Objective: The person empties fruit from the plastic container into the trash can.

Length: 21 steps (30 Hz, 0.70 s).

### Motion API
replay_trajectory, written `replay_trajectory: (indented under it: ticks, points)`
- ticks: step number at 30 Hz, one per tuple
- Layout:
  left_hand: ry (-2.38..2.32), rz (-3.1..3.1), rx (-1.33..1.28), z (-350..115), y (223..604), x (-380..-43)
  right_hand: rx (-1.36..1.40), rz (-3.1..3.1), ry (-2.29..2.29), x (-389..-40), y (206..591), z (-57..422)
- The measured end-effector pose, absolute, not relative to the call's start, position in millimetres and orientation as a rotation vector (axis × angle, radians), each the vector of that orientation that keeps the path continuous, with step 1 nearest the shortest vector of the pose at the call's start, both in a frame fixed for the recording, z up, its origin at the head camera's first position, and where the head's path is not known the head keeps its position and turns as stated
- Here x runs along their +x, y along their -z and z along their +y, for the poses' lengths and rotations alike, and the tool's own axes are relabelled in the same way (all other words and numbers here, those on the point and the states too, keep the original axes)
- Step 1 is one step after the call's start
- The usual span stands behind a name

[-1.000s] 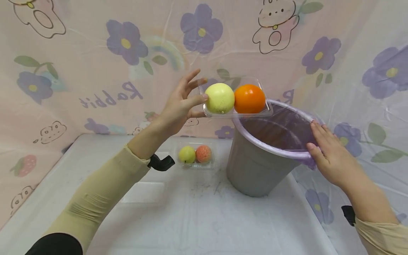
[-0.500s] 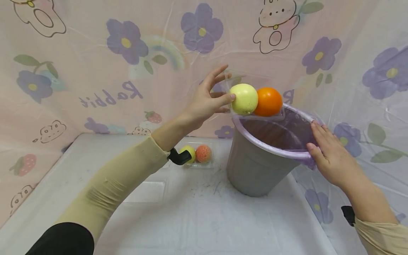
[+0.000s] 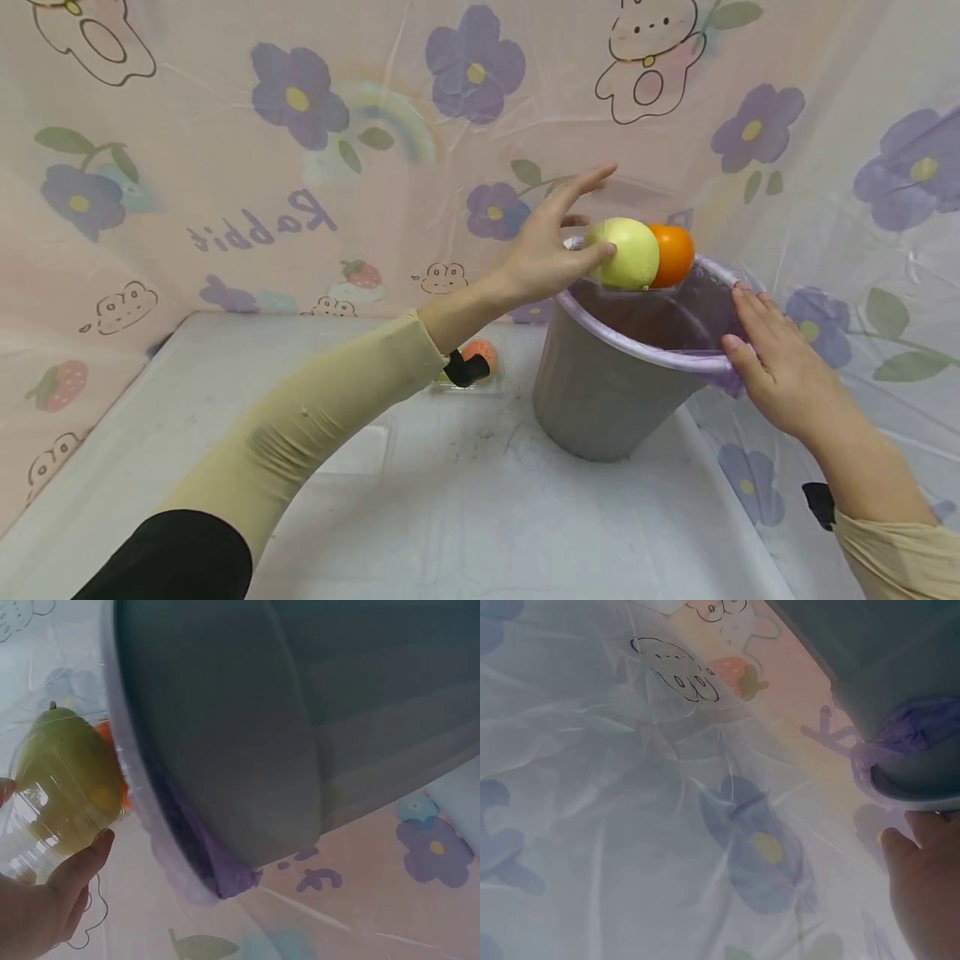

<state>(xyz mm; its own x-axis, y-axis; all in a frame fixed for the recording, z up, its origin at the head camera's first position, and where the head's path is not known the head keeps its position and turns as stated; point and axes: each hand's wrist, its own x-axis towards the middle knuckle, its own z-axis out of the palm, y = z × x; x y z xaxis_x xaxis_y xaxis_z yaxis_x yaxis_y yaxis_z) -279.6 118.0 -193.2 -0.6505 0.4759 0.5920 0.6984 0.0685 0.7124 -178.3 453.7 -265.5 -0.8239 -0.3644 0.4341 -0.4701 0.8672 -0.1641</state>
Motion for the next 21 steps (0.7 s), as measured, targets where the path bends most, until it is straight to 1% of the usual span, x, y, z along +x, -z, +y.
replay_trajectory:
  ticks: [14, 21]
  points:
    - [1.264, -2.184, -1.318, 133.9, 207.6, -285.0, 0.588, -2.641, -0.387, -178.5, 267.0, 453.0]
    - [1.01, -2.169, -1.371, 139.1, 218.0, -288.1, 0.598, -2.63, -0.407, -178.0, 268.4, 453.3]
